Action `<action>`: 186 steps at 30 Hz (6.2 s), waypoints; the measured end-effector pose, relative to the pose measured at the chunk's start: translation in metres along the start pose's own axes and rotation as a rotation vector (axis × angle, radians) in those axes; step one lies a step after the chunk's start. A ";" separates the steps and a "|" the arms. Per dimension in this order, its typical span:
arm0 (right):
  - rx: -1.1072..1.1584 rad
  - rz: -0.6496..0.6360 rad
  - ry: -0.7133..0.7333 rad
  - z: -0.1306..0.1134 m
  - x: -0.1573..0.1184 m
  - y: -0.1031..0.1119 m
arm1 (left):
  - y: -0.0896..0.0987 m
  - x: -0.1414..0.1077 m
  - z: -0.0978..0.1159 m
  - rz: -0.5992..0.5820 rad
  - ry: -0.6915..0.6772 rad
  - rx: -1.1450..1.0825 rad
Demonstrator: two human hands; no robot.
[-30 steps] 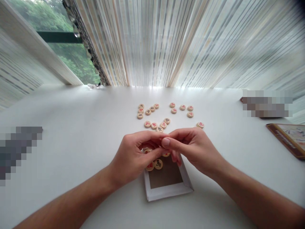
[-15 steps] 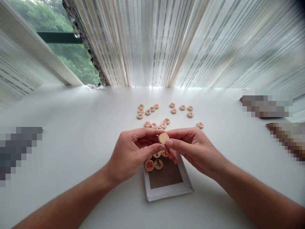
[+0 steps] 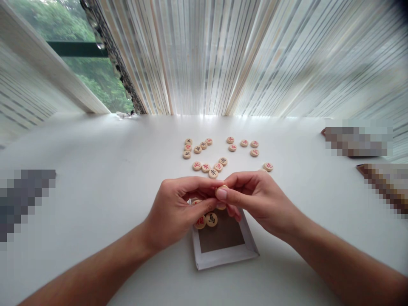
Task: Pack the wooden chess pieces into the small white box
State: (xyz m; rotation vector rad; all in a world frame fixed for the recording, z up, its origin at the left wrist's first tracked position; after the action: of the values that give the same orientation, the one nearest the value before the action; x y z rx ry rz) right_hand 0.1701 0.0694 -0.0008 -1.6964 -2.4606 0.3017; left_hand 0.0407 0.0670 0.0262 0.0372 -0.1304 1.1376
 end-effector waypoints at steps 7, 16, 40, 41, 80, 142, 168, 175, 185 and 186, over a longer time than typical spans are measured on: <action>-0.025 -0.051 0.024 -0.003 -0.002 -0.002 | -0.001 0.002 0.002 -0.006 0.001 -0.049; 0.006 -0.089 0.069 -0.006 -0.001 -0.004 | 0.006 0.004 0.000 0.031 0.040 -0.061; -0.291 0.041 0.252 -0.022 -0.002 0.007 | 0.018 0.008 -0.013 0.129 0.107 -0.079; -0.308 0.046 0.272 -0.024 -0.003 0.007 | 0.018 0.008 -0.012 0.132 0.100 -0.054; -1.009 -0.280 0.695 -0.051 -0.021 -0.032 | 0.031 0.009 -0.006 0.240 0.104 0.049; -0.600 0.697 0.604 -0.064 0.000 0.108 | 0.071 0.023 -0.005 0.388 0.031 0.269; -1.022 0.796 0.369 -0.054 0.018 0.191 | 0.065 0.023 -0.002 0.379 0.027 0.640; -1.100 0.722 0.301 -0.055 0.021 0.188 | 0.064 0.023 -0.004 0.363 0.041 0.647; -1.164 0.352 0.524 -0.051 0.026 0.103 | 0.074 0.029 -0.012 0.362 0.069 0.691; -1.172 0.296 0.551 -0.050 0.025 0.092 | 0.075 0.030 -0.013 0.365 0.063 0.699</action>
State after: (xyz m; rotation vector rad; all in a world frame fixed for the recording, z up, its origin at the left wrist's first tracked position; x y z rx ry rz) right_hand 0.2562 0.1290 0.0249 -2.0182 -1.9657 -1.6313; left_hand -0.0143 0.1265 0.0145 0.6180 0.3354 1.5015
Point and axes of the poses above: each hand's wrist, its own x-axis towards the middle knuckle, its own y-axis out of the back of the hand, z = x × y, the point moved 9 cm from there along x, towards the middle knuckle, and after that the axes turned 7 degrees about y, right-handed, at the moved point
